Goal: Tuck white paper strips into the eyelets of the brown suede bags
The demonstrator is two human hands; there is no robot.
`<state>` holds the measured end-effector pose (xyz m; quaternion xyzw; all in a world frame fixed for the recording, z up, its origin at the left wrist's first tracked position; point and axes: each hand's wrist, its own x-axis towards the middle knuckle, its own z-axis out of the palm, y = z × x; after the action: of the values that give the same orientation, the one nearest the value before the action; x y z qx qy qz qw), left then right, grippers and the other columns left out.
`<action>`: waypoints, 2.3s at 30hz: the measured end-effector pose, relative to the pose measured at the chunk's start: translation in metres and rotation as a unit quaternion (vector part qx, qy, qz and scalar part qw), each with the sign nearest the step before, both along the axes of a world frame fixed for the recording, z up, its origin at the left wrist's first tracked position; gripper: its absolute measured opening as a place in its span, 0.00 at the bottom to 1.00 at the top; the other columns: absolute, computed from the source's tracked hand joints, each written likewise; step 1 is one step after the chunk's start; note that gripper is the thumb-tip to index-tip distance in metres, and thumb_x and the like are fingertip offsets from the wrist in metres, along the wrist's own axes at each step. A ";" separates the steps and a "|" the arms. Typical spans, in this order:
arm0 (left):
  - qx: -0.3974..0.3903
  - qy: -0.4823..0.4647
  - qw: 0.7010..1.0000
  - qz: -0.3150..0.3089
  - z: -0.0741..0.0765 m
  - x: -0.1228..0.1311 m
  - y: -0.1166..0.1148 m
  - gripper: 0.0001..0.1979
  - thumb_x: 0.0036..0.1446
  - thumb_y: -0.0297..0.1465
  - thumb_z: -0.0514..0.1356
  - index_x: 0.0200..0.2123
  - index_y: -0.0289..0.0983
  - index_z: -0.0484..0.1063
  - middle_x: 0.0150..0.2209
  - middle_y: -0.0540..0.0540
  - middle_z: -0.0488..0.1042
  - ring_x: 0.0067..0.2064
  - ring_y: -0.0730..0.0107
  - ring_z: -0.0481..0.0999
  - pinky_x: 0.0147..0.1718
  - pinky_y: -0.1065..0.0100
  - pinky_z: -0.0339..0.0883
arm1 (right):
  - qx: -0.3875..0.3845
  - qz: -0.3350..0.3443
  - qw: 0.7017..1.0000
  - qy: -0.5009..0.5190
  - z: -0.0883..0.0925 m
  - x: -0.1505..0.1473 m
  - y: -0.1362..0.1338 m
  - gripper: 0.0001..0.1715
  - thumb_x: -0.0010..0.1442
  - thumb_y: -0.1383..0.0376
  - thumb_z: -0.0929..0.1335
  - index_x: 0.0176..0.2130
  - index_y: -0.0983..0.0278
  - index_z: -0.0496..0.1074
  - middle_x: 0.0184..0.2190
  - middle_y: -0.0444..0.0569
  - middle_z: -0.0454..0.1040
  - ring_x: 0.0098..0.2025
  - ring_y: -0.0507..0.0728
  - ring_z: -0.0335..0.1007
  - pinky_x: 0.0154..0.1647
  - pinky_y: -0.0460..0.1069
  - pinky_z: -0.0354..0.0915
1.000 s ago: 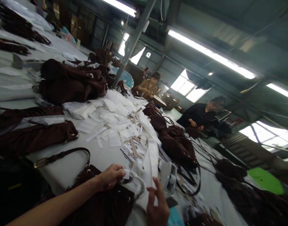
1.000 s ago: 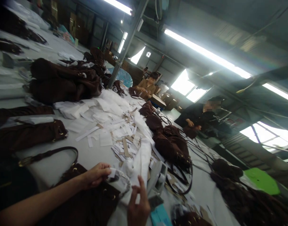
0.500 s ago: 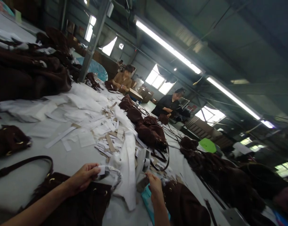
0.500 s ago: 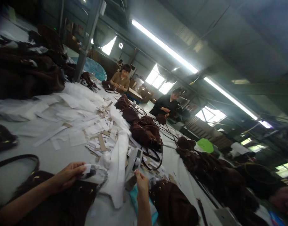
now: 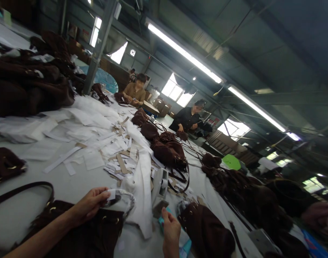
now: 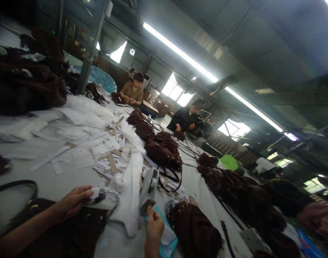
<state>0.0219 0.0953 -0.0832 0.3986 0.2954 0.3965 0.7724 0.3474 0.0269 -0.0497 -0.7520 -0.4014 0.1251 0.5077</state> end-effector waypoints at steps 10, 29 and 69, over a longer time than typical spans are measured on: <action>0.007 -0.008 1.000 0.009 -0.001 0.001 -0.001 0.19 0.53 0.46 0.61 0.31 0.35 0.65 0.21 0.57 0.66 0.09 0.91 0.50 0.07 0.81 0.35 | -0.049 -0.015 0.998 -0.023 -0.003 -0.013 -0.011 0.34 0.41 0.35 0.67 0.18 0.64 0.74 0.14 0.50 0.71 0.20 0.58 0.66 0.22 0.50 0.59; 0.074 0.006 0.996 0.042 0.005 0.001 0.002 0.16 0.54 0.43 0.60 0.33 0.35 0.65 0.19 0.59 0.65 0.08 0.84 0.58 0.05 0.79 0.43 | -0.028 0.302 0.949 0.081 0.005 -0.192 0.025 0.22 0.57 0.48 0.66 0.26 0.61 0.74 0.17 0.42 0.67 0.19 0.52 0.60 0.18 0.46 0.58; -0.049 -0.141 0.989 0.025 0.003 -0.008 0.011 0.15 0.55 0.42 0.59 0.31 0.40 0.59 0.18 0.58 0.68 0.06 0.86 0.50 0.04 0.80 0.36 | 0.025 0.193 0.974 -0.118 -0.015 -0.209 0.045 0.19 0.60 0.50 0.65 0.29 0.61 0.65 0.18 0.44 0.74 0.16 0.53 0.67 0.15 0.46 0.59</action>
<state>0.0143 0.1065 -0.0807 0.2928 0.2129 0.4527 0.8149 0.1381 0.0722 -0.0647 -0.6569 -0.5992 0.1207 0.4415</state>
